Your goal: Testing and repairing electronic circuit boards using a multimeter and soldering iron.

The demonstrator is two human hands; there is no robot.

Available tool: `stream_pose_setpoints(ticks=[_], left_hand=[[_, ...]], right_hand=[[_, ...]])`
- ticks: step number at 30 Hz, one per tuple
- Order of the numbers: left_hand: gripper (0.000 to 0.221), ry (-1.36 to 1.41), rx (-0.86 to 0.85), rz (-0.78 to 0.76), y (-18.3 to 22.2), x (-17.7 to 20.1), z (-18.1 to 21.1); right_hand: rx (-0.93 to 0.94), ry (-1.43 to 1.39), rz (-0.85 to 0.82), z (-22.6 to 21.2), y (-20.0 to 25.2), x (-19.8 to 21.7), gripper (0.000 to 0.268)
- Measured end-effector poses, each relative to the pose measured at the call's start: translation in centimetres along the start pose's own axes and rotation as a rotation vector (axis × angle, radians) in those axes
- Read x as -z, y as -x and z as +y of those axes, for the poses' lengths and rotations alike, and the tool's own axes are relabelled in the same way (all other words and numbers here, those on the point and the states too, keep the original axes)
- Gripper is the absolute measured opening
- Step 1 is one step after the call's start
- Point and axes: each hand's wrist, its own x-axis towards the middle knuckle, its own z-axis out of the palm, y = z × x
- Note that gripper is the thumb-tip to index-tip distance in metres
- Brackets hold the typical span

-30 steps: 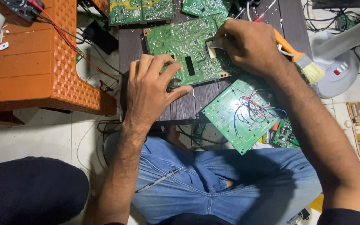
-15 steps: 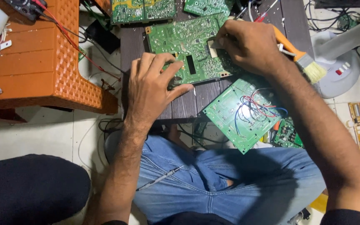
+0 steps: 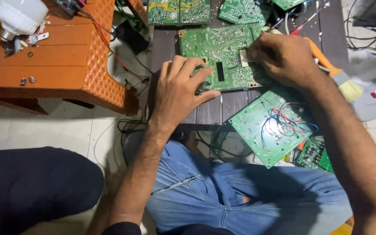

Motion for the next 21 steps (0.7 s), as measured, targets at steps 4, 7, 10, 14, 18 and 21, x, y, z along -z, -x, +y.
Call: stream_pose_setpoints(ticks=[4,7,10,14,18,21], left_hand=[[0.059,-0.003,-0.023,-0.011,-0.15,0.35,0.11],[0.060,-0.017,-0.028,-0.021,-0.31,0.17,0.26],[0.061,-0.017,-0.008,-0.044,-0.09,-0.36,0.20],[0.059,0.022,-0.005,-0.015,-0.26,0.01,0.28],[0.058,0.005,-0.019,-0.008,-0.20,0.06,0.21],[0.058,0.003,-0.006,-0.022,-0.23,0.13,0.19]], right_hand=[[0.014,0.064,0.085,0.39,0.07,-0.51,0.009],[0.019,0.064,0.108,0.55,0.21,-0.56,0.006],[-0.003,0.061,0.119,0.23,0.27,-0.07,0.007],[0.035,0.054,0.179,0.28,0.02,-0.52,0.005],[0.030,0.055,0.083,0.31,0.02,-0.47,0.008],[0.009,0.067,0.164,0.20,-0.23,-0.70,0.006]])
